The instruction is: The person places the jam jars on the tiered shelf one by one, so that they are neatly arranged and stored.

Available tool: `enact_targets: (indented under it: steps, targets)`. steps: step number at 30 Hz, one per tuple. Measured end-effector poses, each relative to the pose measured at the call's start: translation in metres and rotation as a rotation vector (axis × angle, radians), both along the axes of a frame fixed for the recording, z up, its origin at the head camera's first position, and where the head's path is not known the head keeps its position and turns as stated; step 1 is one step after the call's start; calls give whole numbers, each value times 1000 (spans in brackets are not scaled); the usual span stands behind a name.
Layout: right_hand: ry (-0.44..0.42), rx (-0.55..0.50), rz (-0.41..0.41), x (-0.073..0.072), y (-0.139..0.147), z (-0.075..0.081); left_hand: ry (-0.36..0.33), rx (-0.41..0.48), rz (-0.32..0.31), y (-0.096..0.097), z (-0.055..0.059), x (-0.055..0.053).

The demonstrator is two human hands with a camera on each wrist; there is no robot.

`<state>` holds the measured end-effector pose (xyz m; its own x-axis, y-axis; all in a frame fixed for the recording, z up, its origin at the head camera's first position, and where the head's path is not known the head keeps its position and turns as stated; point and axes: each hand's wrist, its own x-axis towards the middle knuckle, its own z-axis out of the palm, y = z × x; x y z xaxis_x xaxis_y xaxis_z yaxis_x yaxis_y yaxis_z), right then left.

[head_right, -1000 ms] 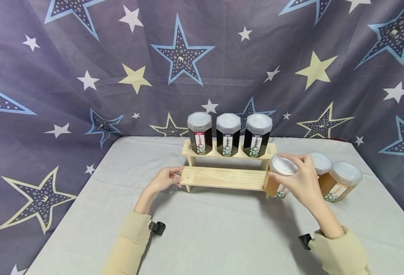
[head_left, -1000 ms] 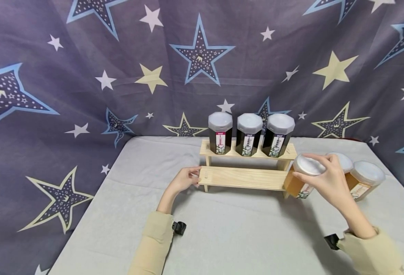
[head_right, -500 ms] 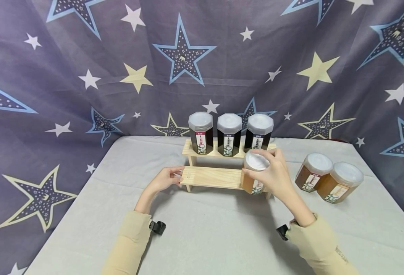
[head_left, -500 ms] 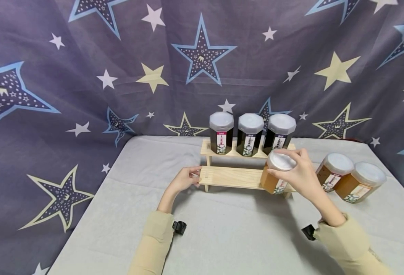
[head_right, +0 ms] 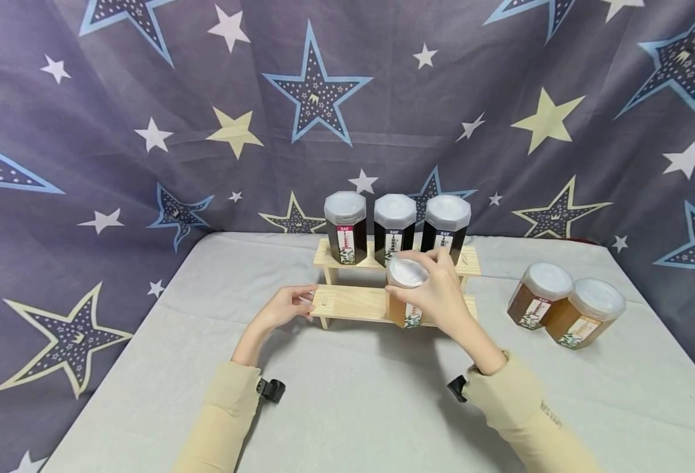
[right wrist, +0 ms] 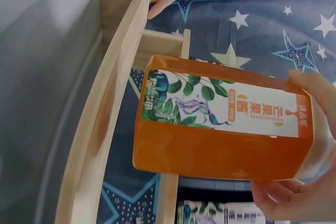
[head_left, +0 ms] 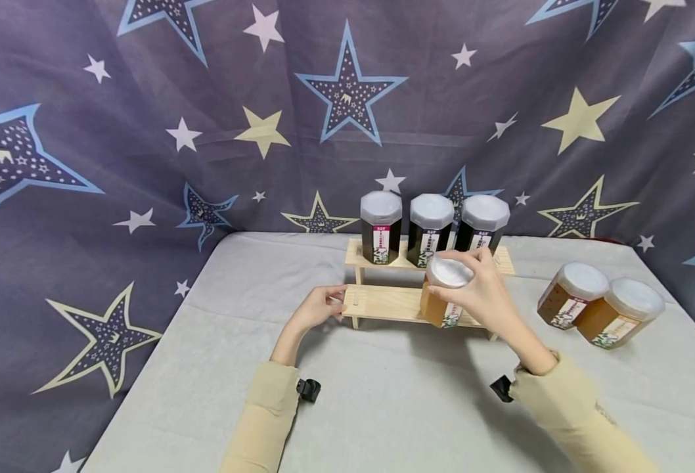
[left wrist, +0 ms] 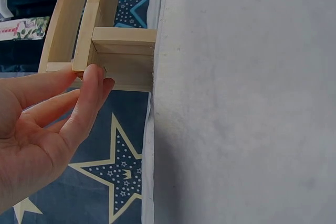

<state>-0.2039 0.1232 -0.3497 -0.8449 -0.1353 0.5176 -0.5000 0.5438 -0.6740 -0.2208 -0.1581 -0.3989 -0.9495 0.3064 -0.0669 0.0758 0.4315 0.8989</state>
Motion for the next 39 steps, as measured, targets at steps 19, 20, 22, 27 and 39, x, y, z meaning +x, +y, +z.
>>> enact_targets:
  steps: [19, 20, 22, 27, 39]
  targets:
    - [86, -5, 40, -15, -52, 0, 16, 8, 16, -7, -31, -24]
    - [91, -6, 41, -16, -56, 0, 17, 11, 17, -8, -31, -23]
    - [95, -11, 45, -17, -62, -1, 19, 15, 15, -8, -28, -21]
    - [83, -29, 57, -20, -73, -6, 30, 22, -10, -5, -10, -8]
    - [126, -29, 28, -23, -89, -16, 26, 41, -11, -2, -8, -5]
